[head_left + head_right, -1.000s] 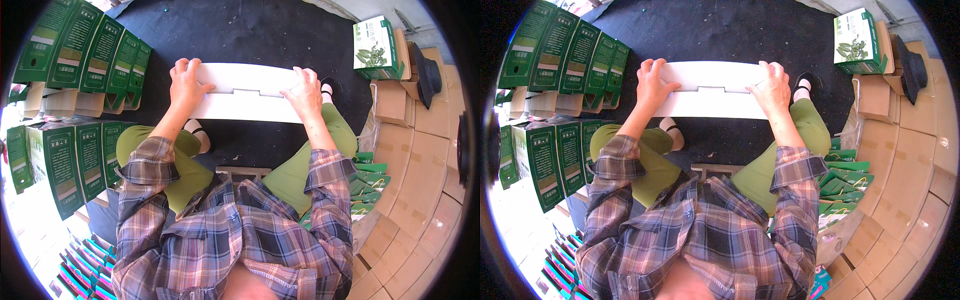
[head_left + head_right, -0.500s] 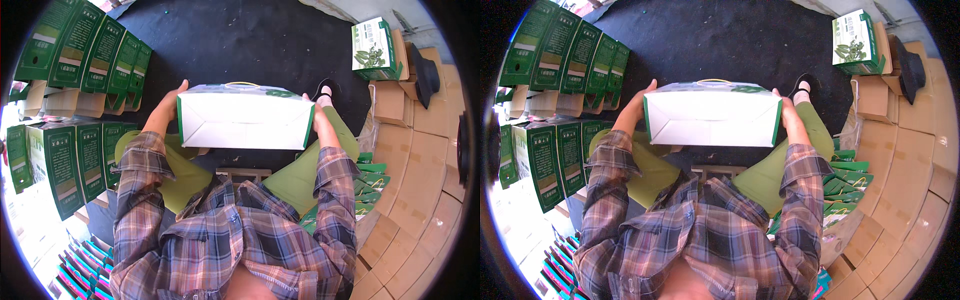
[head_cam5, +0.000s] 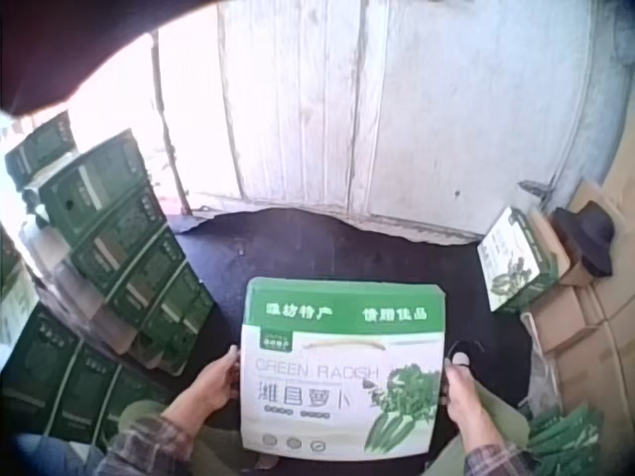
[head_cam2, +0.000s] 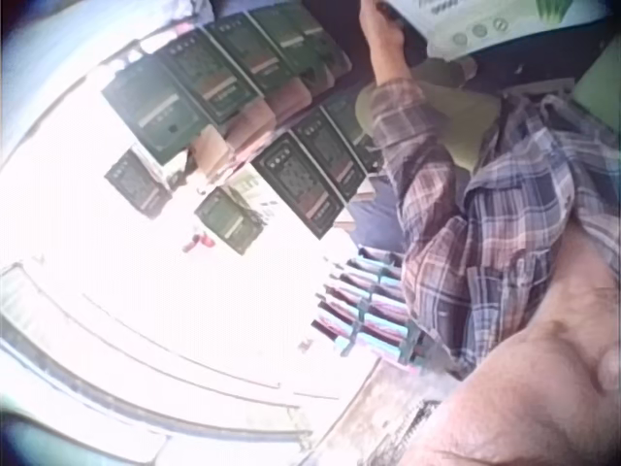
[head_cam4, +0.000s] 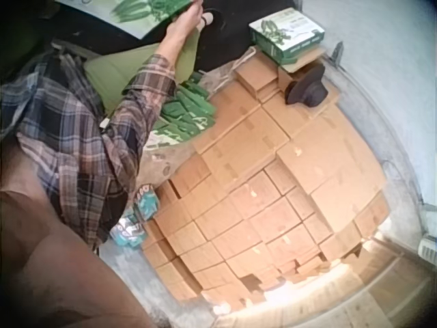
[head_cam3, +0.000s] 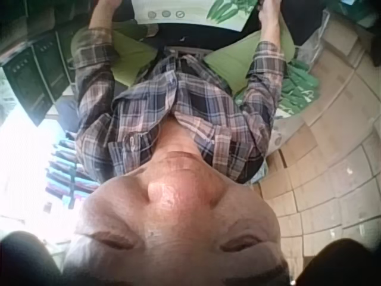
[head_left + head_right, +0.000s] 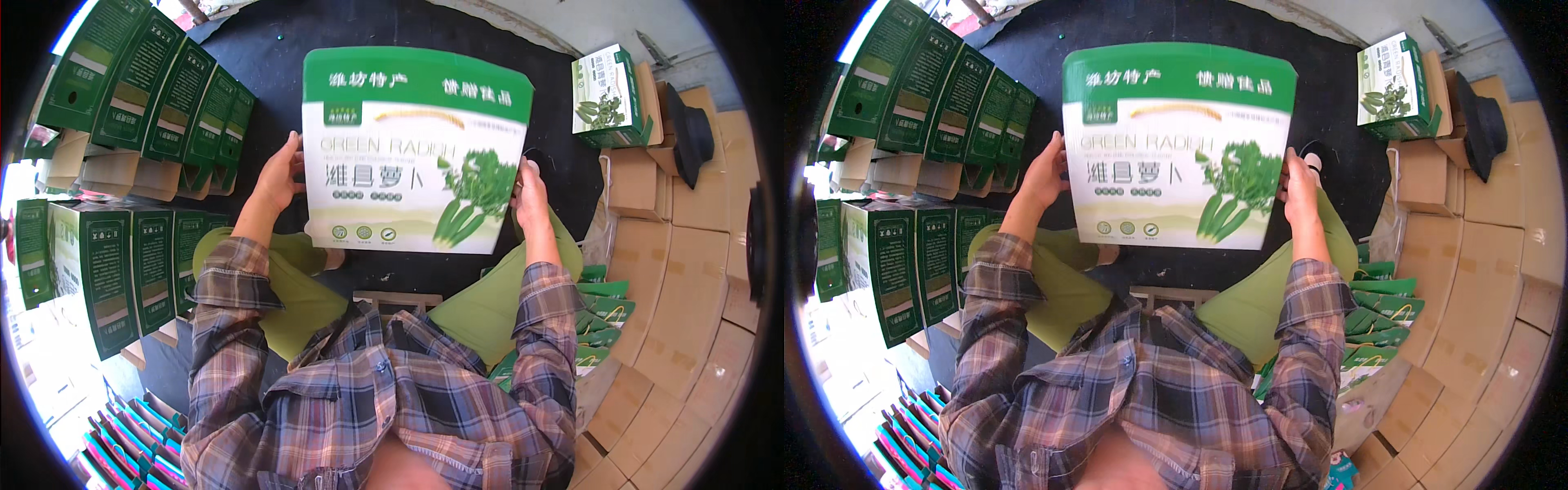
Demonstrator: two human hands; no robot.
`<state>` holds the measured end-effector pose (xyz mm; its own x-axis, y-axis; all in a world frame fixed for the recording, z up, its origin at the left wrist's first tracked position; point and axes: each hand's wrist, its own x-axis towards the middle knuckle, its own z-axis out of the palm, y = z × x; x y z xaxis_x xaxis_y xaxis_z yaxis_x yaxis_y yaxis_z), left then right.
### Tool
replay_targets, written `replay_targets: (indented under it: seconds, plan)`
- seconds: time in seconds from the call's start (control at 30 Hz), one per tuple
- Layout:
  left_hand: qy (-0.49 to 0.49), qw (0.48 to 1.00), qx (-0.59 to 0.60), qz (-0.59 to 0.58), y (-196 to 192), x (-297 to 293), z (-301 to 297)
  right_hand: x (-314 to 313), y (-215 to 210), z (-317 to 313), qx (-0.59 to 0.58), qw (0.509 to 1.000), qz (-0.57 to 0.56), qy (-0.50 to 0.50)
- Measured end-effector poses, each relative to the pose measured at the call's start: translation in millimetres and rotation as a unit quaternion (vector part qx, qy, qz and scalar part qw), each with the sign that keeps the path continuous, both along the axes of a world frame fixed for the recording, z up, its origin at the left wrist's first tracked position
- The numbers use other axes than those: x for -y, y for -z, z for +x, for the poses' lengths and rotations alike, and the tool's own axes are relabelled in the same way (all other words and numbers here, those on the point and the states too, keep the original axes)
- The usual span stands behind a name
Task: The person takes flat cardboard boxes, folds and tucks their flaps by hand to assemble them into packaging boxes, and stacks the assembled boxes.
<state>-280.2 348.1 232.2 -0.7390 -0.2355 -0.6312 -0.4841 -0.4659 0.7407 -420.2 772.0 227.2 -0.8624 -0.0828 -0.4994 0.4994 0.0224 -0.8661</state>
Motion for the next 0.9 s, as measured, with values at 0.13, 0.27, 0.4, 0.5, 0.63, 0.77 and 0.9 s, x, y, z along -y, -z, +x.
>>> replay_targets:
  seconds: [0.13,0.27,0.4,0.5,0.63,0.77,0.9]
  plan:
    - [-0.005,1.0,0.016,-0.021,8.1,-7.3,0.8,3.7,3.5,7.3,0.043,0.996,0.029,-0.075]
    - [0.02,0.997,0.031,-0.062,28.7,2.0,7.1,8.1,12.8,14.4,0.059,0.991,0.041,-0.111]
    - [0.074,0.99,0.072,-0.096,34.6,3.2,2.2,3.0,25.6,10.7,0.097,0.983,0.07,-0.142]
    - [0.086,0.976,0.106,-0.169,28.7,-0.4,-3.4,4.7,25.0,9.1,0.116,0.979,0.075,-0.147]
    - [0.06,0.973,-0.01,-0.222,17.0,-2.4,-11.6,8.4,24.0,11.0,0.038,0.982,0.136,-0.129]
    - [0.097,0.956,-0.018,-0.275,13.1,-0.7,-8.7,20.4,10.4,10.8,-0.048,0.977,0.169,-0.124]
    - [0.167,0.934,-0.062,-0.311,13.2,-0.6,-7.7,18.6,12.9,6.6,-0.096,0.977,0.157,-0.105]
